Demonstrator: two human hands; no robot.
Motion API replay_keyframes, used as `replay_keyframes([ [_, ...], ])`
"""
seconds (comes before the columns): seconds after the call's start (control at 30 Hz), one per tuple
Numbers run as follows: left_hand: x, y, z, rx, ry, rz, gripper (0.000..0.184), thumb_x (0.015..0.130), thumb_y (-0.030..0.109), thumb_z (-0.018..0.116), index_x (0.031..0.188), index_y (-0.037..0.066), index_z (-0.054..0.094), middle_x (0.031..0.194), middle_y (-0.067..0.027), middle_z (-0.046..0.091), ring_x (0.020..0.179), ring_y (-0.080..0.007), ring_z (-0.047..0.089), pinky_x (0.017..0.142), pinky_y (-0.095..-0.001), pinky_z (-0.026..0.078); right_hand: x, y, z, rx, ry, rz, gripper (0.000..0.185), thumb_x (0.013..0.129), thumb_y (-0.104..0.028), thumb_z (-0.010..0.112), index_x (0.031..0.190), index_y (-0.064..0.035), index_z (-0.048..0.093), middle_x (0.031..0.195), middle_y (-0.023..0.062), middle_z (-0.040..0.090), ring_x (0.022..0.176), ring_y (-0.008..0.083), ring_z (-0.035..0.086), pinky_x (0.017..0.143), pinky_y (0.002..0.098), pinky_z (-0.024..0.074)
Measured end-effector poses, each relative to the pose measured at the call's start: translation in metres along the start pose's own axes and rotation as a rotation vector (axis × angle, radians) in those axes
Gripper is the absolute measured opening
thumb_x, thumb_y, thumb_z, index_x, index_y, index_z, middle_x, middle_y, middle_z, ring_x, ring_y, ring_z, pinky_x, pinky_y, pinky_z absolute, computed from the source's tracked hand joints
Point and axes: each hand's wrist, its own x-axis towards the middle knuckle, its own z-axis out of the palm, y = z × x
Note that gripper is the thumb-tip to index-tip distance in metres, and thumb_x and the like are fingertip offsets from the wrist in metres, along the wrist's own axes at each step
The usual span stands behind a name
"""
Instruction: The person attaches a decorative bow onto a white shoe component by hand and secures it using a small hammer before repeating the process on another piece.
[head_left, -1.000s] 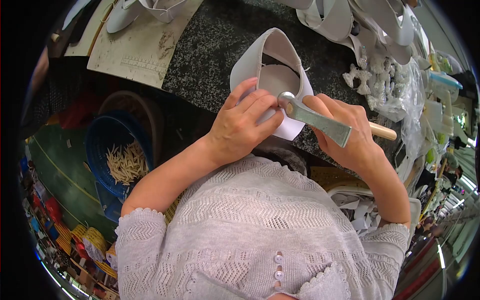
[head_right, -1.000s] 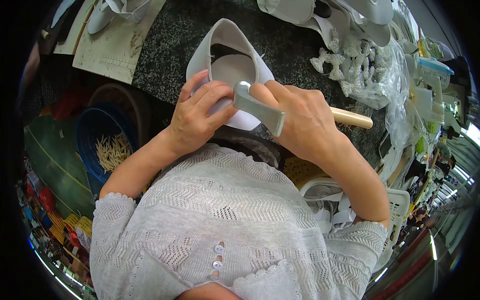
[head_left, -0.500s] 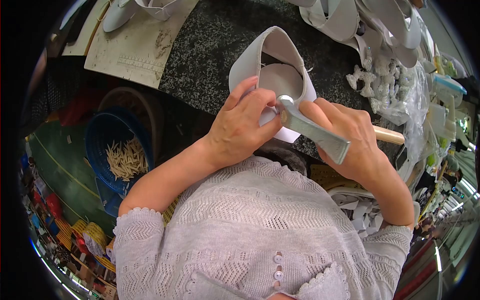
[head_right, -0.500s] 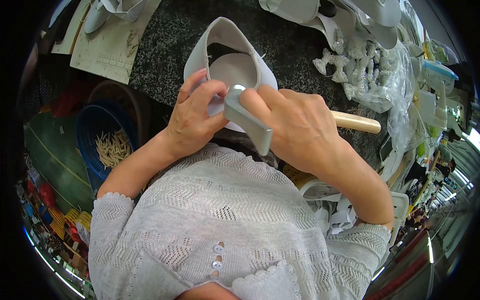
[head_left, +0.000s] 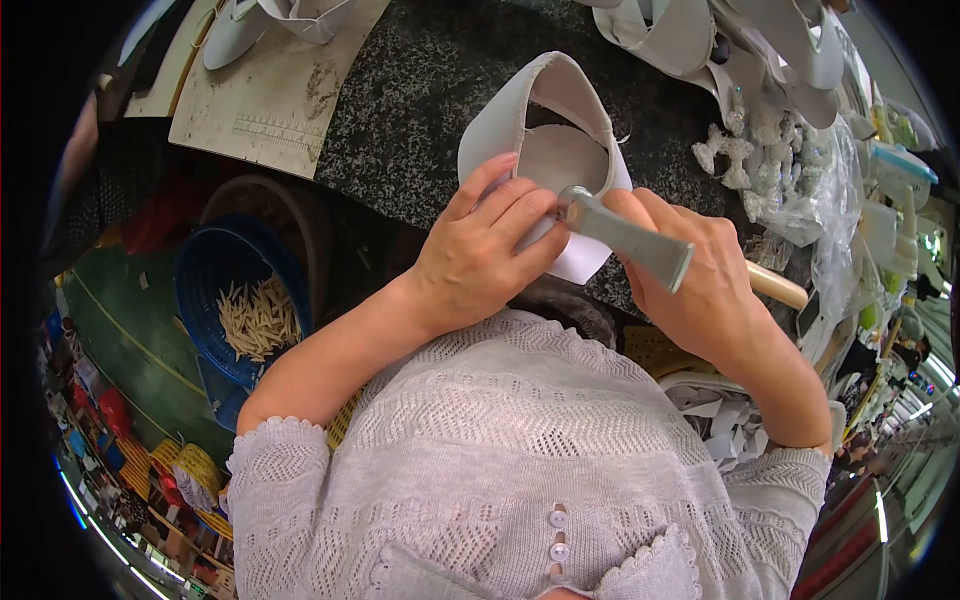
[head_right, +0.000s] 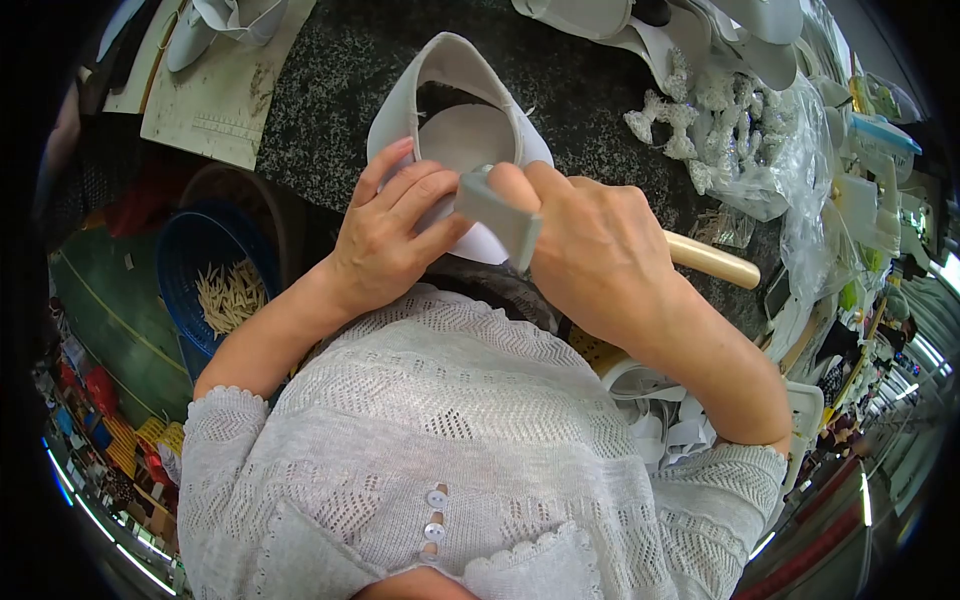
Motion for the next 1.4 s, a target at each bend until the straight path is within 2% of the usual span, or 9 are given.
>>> replay_keyframes([
  [0.33,-0.002,-0.003,0.000,-0.004,0.015,0.030,0.024,0.081,0.017,0.070,0.105,0.015,0.074,0.108,-0.0037,0.065,0.107,-0.0196,0.065,0.120,-0.0479,0.033,-0.013,0.011,0.017,0.105,0.112,-0.001,0.018,0.096,-0.005,0.065,0.114,-0.0052,0.063,0.098,0.0103,0.063,0.075,0.0339,0.065,0.062,0.0428,0.0517],
  [0.43,-0.003,-0.003,-0.001,-0.013,0.008,0.025,0.025,0.081,0.016,0.069,0.106,0.015,0.074,0.109,-0.0046,0.065,0.107,-0.0197,0.065,0.121,-0.0477,0.032,-0.017,0.002,0.014,0.204,0.276,-0.009,0.018,0.093,-0.002,0.068,0.111,-0.0038,0.064,0.105,0.0120,0.067,0.078,0.0349,0.067,0.066,0.0426,0.0540],
  [0.53,-0.004,-0.004,-0.001,-0.019,0.017,0.028,0.026,0.082,0.014,0.069,0.107,0.015,0.074,0.108,-0.0048,0.064,0.108,-0.0198,0.065,0.121,-0.0480,0.032,-0.018,0.005,0.026,0.113,0.275,-0.043,0.017,0.095,-0.010,0.066,0.109,-0.0080,0.057,0.089,0.0093,0.065,0.070,0.0318,0.068,0.053,0.0429,0.0523],
  [0.83,0.002,-0.001,-0.003,0.020,-0.015,0.048,0.029,0.083,0.014,0.068,0.111,0.014,0.074,0.105,-0.0041,0.061,0.105,-0.0189,0.065,0.121,-0.0484,0.031,-0.021,0.015,0.029,0.091,0.229,0.038,0.016,0.095,-0.010,0.066,0.107,-0.0083,0.056,0.086,0.0088,0.063,0.067,0.0321,0.068,0.053,0.0425,0.0521],
  [1.0,0.017,0.003,-0.026,0.142,-0.107,0.102,0.031,0.084,0.016,0.068,0.115,0.010,0.073,0.106,-0.0056,0.060,0.098,-0.0211,0.064,0.109,-0.0469,0.041,-0.022,0.020,0.022,0.098,0.214,0.057,0.015,0.096,-0.008,0.066,0.109,-0.0050,0.058,0.091,0.0088,0.065,0.070,0.0306,0.068,0.056,0.0393,0.0529],
  [1.07,0.028,0.001,-0.031,0.200,-0.105,0.040,0.032,0.084,0.016,0.068,0.115,0.009,0.073,0.107,-0.0072,0.061,0.097,-0.0227,0.064,0.105,-0.0462,0.042,-0.025,0.017,0.019,0.242,0.454,0.027,0.015,0.096,-0.007,0.067,0.109,-0.0036,0.061,0.094,0.0090,0.065,0.072,0.0297,0.068,0.058,0.0375,0.0532],
  [1.13,0.035,0.010,-0.031,0.253,-0.108,-0.016,0.033,0.084,0.017,0.069,0.116,0.008,0.072,0.108,-0.0087,0.062,0.096,-0.0243,0.063,0.102,-0.0454,0.044,-0.030,0.015,0.018,0.260,0.489,0.067,0.015,0.095,-0.005,0.068,0.109,-0.0038,0.063,0.096,0.0094,0.064,0.072,0.0300,0.068,0.060,0.0362,0.0531],
  [1.23,0.045,0.038,-0.041,-0.166,-0.311,-0.078,0.036,0.083,0.014,0.071,0.117,0.004,0.070,0.117,-0.0164,0.064,0.105,-0.0331,0.063,0.102,-0.0493,0.046,-0.037,0.018,0.020,0.202,0.494,0.102,0.014,0.095,-0.007,0.068,0.108,-0.0043,0.064,0.098,0.0089,0.065,0.072,0.0313,0.068,0.059,0.0373,0.0530],
  [1.4,0.091,-0.018,-0.063,0.175,-0.310,0.265,0.048,0.083,0.010,0.071,0.130,0.008,0.064,0.133,-0.0142,0.060,0.117,-0.0347,0.059,0.098,-0.0443,0.052,-0.046,0.025,0.036,0.223,0.451,0.141,0.015,0.096,-0.008,0.067,0.110,-0.0053,0.064,0.099,0.0091,0.067,0.069,0.0325,0.068,0.058,0.0389,0.0541],
])
